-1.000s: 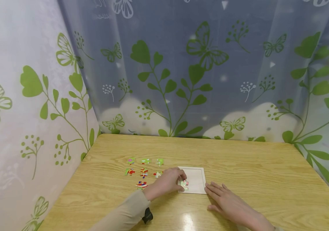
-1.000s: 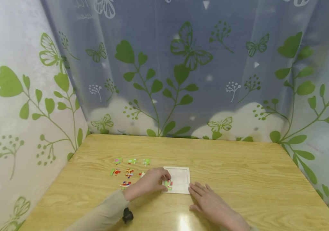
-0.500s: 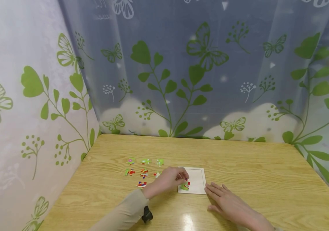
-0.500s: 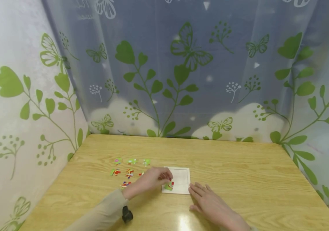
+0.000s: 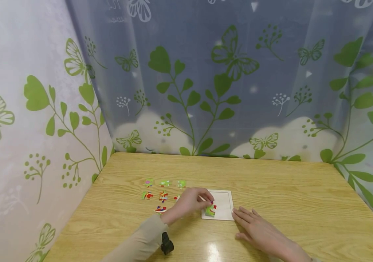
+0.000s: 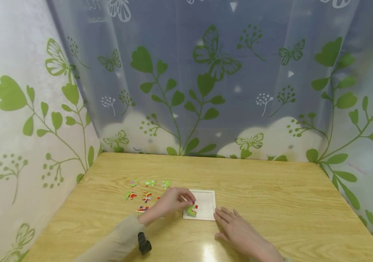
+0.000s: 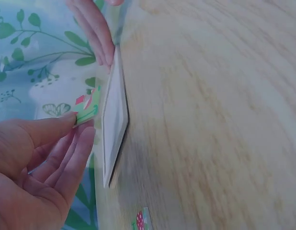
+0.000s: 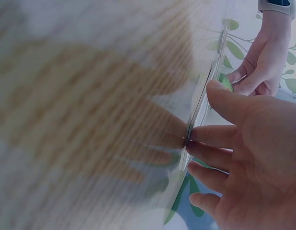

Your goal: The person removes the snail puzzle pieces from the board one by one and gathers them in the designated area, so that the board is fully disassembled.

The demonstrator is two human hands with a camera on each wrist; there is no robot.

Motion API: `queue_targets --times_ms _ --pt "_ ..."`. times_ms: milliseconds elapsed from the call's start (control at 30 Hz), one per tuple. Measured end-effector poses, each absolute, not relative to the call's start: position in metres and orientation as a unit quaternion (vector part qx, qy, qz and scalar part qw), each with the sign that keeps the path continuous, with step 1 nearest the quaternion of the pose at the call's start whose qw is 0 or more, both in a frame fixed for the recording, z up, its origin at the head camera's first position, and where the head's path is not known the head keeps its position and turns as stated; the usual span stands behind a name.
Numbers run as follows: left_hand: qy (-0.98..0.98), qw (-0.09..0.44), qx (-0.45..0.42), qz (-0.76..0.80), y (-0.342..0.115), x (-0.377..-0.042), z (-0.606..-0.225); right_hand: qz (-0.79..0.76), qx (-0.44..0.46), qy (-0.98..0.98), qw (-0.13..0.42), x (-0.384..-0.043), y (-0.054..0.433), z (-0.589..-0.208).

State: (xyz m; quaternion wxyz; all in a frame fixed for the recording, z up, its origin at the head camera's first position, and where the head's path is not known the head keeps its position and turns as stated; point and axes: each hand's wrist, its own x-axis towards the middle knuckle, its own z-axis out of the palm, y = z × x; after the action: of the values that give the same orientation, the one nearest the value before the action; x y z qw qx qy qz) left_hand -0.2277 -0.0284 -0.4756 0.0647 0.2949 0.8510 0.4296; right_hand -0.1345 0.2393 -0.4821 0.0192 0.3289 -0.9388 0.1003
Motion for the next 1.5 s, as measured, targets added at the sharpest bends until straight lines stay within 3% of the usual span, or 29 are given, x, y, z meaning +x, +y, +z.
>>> queue_targets --times_ms 533,1500 --pt "0.826 0.105 0.234 0.501 -0.038 -0.229 -0.470 0.108 0.325 -0.939 0.009 -0.134 0.240 -0.483" --pt "0.814 0.084 0.209 0.535 -0.083 -0.230 -0.474 0.106 0.337 -0.935 0.014 -0.135 0.241 -0.482"
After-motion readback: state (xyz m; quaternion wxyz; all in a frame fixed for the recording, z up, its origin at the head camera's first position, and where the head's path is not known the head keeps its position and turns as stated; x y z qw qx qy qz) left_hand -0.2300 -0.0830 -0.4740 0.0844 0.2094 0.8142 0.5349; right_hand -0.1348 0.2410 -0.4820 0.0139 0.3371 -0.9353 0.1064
